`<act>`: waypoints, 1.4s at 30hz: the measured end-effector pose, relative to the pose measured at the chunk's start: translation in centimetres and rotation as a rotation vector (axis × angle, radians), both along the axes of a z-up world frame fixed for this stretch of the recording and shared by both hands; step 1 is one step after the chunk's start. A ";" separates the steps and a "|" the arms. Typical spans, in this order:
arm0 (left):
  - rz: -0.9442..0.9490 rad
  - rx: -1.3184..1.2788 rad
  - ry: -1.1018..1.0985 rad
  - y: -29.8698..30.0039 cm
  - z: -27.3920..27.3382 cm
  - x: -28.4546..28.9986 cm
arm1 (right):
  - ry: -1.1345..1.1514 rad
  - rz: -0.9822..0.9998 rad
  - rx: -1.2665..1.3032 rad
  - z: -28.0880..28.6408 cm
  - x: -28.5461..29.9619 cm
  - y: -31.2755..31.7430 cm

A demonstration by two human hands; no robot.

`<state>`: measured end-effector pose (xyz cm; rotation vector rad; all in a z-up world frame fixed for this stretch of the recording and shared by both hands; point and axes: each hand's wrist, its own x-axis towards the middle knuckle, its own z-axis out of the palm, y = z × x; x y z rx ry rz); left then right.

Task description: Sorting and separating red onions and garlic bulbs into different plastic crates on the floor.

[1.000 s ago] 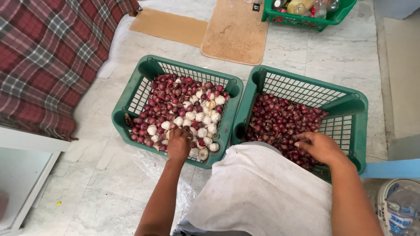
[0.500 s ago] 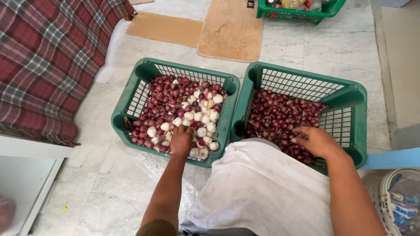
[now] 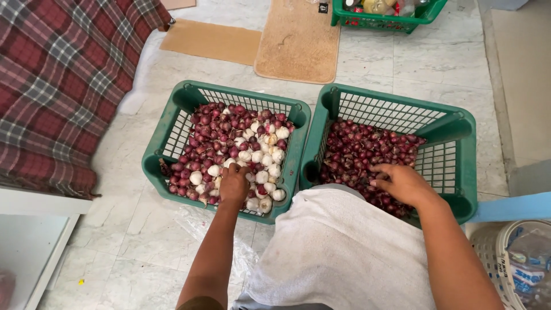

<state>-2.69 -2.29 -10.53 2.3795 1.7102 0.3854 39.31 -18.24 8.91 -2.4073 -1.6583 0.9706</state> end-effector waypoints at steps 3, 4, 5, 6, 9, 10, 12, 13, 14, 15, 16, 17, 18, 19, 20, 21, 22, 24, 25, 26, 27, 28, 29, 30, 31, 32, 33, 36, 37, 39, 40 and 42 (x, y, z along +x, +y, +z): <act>-0.006 0.011 -0.030 -0.1 0.4 -0.1 | -0.023 0.013 0.058 -0.1 0.0 0.1; -0.004 0.012 -0.033 0.0 0.4 -0.1 | -0.026 0.014 0.059 0.4 -0.4 0.6; 0.000 0.024 -0.027 0.0 0.5 0.0 | -0.013 0.044 0.146 0.8 -0.8 1.1; -0.001 0.035 -0.016 0.0 0.6 -0.2 | 0.004 0.068 0.232 1.0 -1.4 1.3; -0.034 0.037 -0.038 0.3 1.6 0.3 | 0.052 0.225 0.387 3.5 -5.3 3.7; -0.044 0.040 -0.040 0.5 1.0 0.3 | 0.048 0.216 0.390 3.6 -6.7 4.3; -0.095 0.113 -0.025 0.8 -0.2 0.2 | 0.119 0.281 0.397 4.0 -9.7 5.6; -0.103 0.117 -0.024 0.9 0.2 0.2 | 0.118 0.274 0.402 3.8 -10.7 5.9; -0.081 0.113 -0.052 0.8 0.6 0.2 | 0.102 0.334 0.380 3.6 -11.7 6.1; -0.059 0.108 -0.079 0.8 0.9 0.3 | 0.086 0.394 0.357 3.4 -12.7 6.3; -0.068 0.108 -0.079 0.9 1.5 0.2 | 0.085 0.384 0.358 3.4 -13.0 6.3; -0.045 0.124 -0.152 1.0 2.1 0.1 | 0.078 0.387 0.306 3.3 -13.3 6.3; -0.022 0.138 -0.224 1.1 2.6 0.1 | 0.072 0.387 0.254 3.3 -13.6 6.2; -0.034 0.136 -0.223 1.3 3.5 0.3 | 0.072 0.375 0.254 3.2 -13.1 6.2; -0.031 0.141 -0.291 1.4 4.4 0.5 | 0.083 0.380 0.266 3.1 -12.7 6.1; -0.028 0.146 -0.359 1.5 5.2 0.7 | 0.094 0.384 0.278 3.1 -12.3 6.0; -0.039 0.142 -0.358 1.6 6.9 1.5 | 0.094 0.373 0.276 3.6 -11.7 5.8; 0.022 -0.038 -0.561 1.7 10.4 3.5 | 0.037 0.351 0.297 4.6 -10.4 5.2; 0.011 -0.042 -0.562 1.9 10.9 4.5 | 0.034 0.339 0.296 4.7 -9.5 4.9; -0.048 -0.021 -0.674 2.3 11.5 5.7 | 0.029 0.312 0.336 4.8 -8.6 4.6; -0.108 0.000 -0.786 2.6 12.1 6.9 | 0.024 0.284 0.376 5.0 -7.6 4.2; -0.120 -0.003 -0.787 3.0 12.1 8.5 | 0.020 0.273 0.378 5.3 -6.7 3.8; -0.131 -0.165 -0.915 3.4 12.1 10.0 | 0.008 0.257 0.397 5.6 -5.7 3.4; -0.141 -0.330 -1.037 3.8 12.1 11.6 | -0.003 0.242 0.418 5.9 -4.7 3.0; -0.152 -0.333 -1.036 3.8 12.4 13.4 | -0.007 0.232 0.421 5.7 -3.6 2.5; -0.218 -0.392 -1.065 3.8 12.6 15.1 | -0.014 0.180 0.438 5.6 -2.4 2.1; -0.284 -0.453 -1.093 3.8 12.9 16.8 | -0.021 0.128 0.456 5.4 -1.3 1.8; -0.380 -0.567 -1.082 3.4 12.0 21.7 | 0.098 -0.050 0.444 4.2 2.0 0.5; -0.384 -0.567 -1.079 3.0 11.3 23.2 | 0.098 -0.054 0.447 2.8 3.2 -0.3; -0.417 -0.595 -0.971 3.0 10.1 26.0 | 0.218 -0.119 0.553 0.2 5.5 -1.1; -0.417 -0.578 -0.958 3.1 9.4 27.0 | 0.231 -0.114 0.570 -0.2 6.2 -1.2; -0.416 -0.755 -1.021 3.0 7.6 29.4 | 0.036 -0.177 0.225 -1.2 7.7 -2.0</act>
